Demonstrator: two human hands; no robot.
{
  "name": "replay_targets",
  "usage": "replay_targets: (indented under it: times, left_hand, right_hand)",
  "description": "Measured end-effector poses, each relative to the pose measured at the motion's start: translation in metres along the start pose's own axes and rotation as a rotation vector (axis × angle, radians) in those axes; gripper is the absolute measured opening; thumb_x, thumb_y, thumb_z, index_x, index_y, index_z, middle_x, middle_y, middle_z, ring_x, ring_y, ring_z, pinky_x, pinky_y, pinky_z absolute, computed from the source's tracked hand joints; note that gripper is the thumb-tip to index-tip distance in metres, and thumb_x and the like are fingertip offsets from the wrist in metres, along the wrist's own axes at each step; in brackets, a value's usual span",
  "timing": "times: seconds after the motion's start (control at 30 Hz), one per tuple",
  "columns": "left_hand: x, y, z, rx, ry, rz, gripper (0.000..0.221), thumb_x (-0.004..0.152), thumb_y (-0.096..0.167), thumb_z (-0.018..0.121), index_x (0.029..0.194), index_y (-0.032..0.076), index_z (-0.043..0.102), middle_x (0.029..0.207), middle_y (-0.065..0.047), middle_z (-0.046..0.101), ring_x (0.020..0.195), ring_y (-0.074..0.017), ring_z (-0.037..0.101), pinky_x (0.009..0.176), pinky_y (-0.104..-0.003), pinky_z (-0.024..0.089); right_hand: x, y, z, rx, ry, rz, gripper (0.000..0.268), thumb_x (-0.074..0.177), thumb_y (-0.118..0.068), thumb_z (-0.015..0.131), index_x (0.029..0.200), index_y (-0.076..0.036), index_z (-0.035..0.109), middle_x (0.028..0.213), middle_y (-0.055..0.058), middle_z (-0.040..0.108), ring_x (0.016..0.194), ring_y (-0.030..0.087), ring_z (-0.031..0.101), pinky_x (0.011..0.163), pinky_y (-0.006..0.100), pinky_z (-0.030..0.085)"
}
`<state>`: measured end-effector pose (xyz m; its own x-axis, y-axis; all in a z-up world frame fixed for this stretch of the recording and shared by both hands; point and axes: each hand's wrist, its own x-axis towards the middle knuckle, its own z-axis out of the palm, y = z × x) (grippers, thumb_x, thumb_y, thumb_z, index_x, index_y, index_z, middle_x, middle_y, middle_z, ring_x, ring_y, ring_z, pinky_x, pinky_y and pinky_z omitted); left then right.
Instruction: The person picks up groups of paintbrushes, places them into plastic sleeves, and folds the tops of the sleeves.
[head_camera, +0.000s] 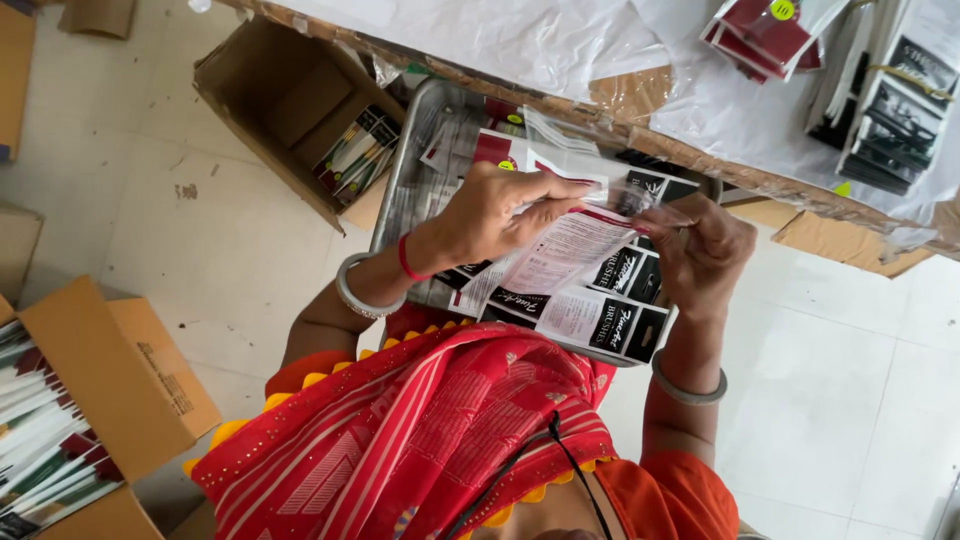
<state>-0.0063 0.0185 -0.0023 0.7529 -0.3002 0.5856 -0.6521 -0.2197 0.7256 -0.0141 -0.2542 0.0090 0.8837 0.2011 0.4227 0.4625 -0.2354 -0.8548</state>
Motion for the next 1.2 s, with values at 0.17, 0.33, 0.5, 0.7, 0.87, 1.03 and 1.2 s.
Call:
replay_targets:
  times: [0.17,0.33,0.5,0.7,0.87,1.03,1.2]
  left_hand:
    - [0.009,-0.027,-0.024,-0.105,-0.220,0.296,0.029,0.097,0.000,0.074,0.124,0.011,0.072,0.082,-0.006,0.074,0.048,-0.0075,0.055,0.042,-0.026,0.043]
    - [0.019,-0.018,-0.040,-0.046,-0.314,0.336,0.025,0.092,0.002,0.076,0.115,0.013,0.074,0.066,0.000,0.065,0.049,-0.0101,0.054,0.046,-0.030,0.040]
    - [0.020,-0.017,-0.034,0.157,-0.281,0.342,0.014,0.087,0.007,0.079,0.100,0.009,0.073,0.061,-0.003,0.058,0.049,-0.0135,0.052,0.044,-0.032,0.041]
    - [0.011,-0.007,-0.038,0.105,-0.209,0.353,0.016,0.099,0.013,0.078,0.103,0.007,0.063,0.092,-0.006,0.070,0.076,-0.0149,0.067,0.063,-0.027,0.058]
    - [0.004,0.004,-0.066,-0.085,-0.133,0.188,0.016,0.097,0.008,0.081,0.106,0.008,0.068,0.101,-0.004,0.077,0.089,-0.0136,0.078,0.073,-0.024,0.066]
    - [0.013,0.030,-0.082,-0.181,0.107,0.109,0.033,0.097,0.008,0.082,0.126,0.004,0.065,0.119,-0.011,0.074,0.106,-0.0173,0.076,0.086,-0.029,0.066]
    - [0.011,-0.006,-0.037,-0.385,0.158,0.108,0.037,0.104,0.008,0.075,0.138,0.005,0.062,0.131,-0.013,0.071,0.112,-0.0180,0.077,0.090,-0.033,0.067]
  right_hand:
    - [0.017,0.011,-0.016,0.086,-0.255,-0.154,0.033,0.080,0.020,0.053,0.095,0.000,0.074,0.099,0.013,0.073,0.082,0.014,0.070,0.070,0.023,0.058]
    - [0.020,0.003,-0.016,-0.021,-0.302,-0.154,0.034,0.074,0.019,0.058,0.093,-0.001,0.077,0.095,0.012,0.073,0.077,0.014,0.069,0.066,0.024,0.054]
    - [0.016,-0.001,0.000,-0.220,-0.242,-0.269,0.019,0.078,0.005,0.082,0.095,0.000,0.073,0.100,0.015,0.072,0.089,0.018,0.070,0.075,0.029,0.057]
    - [0.012,-0.054,0.050,0.668,0.092,0.272,0.035,0.081,-0.003,0.079,0.109,-0.020,0.066,0.100,0.004,0.077,0.094,0.010,0.077,0.085,0.025,0.065]
    - [-0.037,-0.010,-0.002,-0.493,-0.272,0.598,0.016,0.090,-0.005,0.085,0.086,0.011,0.080,0.071,0.026,0.071,0.068,0.037,0.055,0.063,0.046,0.037]
    - [0.071,-0.084,-0.055,-0.347,0.452,-0.546,0.016,0.093,0.010,0.075,0.106,0.011,0.065,0.102,0.025,0.072,0.099,0.029,0.073,0.089,0.042,0.062]
    - [0.136,-0.053,-0.074,-0.851,-0.028,-0.691,0.025,0.090,0.015,0.067,0.115,0.010,0.067,0.119,0.031,0.070,0.121,0.040,0.065,0.102,0.047,0.052]
